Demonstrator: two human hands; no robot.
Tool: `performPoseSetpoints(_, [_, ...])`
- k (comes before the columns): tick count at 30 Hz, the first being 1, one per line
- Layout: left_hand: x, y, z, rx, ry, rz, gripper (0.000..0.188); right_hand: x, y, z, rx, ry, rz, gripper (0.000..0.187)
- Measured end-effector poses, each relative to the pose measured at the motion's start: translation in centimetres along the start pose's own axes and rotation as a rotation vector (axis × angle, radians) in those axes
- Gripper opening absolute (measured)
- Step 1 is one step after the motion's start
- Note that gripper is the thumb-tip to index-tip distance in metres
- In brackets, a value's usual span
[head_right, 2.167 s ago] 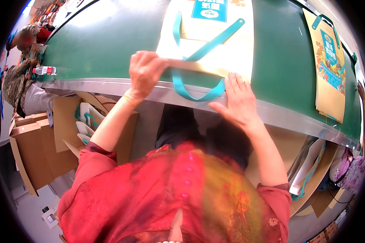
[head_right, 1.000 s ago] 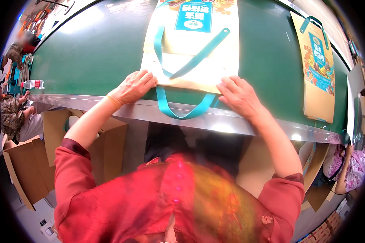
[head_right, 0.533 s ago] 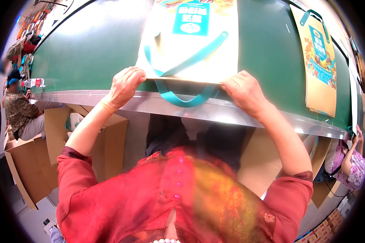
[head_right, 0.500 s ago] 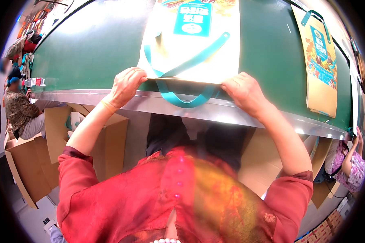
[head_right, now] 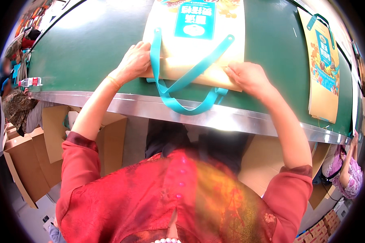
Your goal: The person assembles paper gift bags on a production line by folding the tops, tucking in cardboard reinforcements, and smoothing the bags flat before placing them into a box.
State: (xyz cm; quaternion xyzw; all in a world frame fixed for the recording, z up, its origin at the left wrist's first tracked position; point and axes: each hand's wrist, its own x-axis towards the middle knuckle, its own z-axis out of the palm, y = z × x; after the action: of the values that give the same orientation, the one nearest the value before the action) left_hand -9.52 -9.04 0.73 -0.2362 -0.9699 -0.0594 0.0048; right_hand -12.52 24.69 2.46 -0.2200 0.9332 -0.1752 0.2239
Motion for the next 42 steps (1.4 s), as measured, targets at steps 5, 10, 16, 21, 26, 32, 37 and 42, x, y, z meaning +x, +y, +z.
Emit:
performPoseSetpoints(5, [-0.8, -0.1, 1.7, -0.22, 0.107, -0.162, 0.009, -0.5, -0.4, 1.6, -0.392, 0.403, -0.251, 0.034])
performPoseSetpoints(10, [-1.1, 0.7, 2.0, -0.04, 0.175, -0.196, 0.012, -0.1, 0.1, 2.8, -0.044, 0.265, -0.011, 0.027])
performPoseSetpoints(16, [0.1, 1.6, 3.5, 0.037, 0.423, -0.006, 0.03, -0.1, -0.6, 5.7, -0.252, 0.537, -0.123, 0.019])
performPoseSetpoints(21, [1.0, 4.3, 3.7, 0.063, 0.206, -0.175, 0.06, 0.1, -1.1, 5.8, -0.504, 0.623, -0.134, 0.01])
performPoseSetpoints(26, [0.9, 4.5, 4.6, 0.109, 0.224, -0.196, 0.064, 0.7, -1.2, 5.8, -0.655, 0.852, -0.35, 0.019])
performPoseSetpoints(32, [0.7, 4.9, 4.0, -0.037, 0.072, -0.267, 0.08, 2.8, -2.8, 7.2, -0.486, 0.596, -0.044, 0.066])
performPoseSetpoints(37, [0.8, 4.6, 4.5, -0.041, 0.086, -0.262, 0.079, 2.8, -2.4, 7.1, -0.428, 0.424, 0.039, 0.079])
performPoseSetpoints(42, [1.4, 4.8, 4.1, -0.017, 0.12, -0.278, 0.079, 3.0, -2.1, 6.2, -0.374, 0.414, 0.026, 0.084])
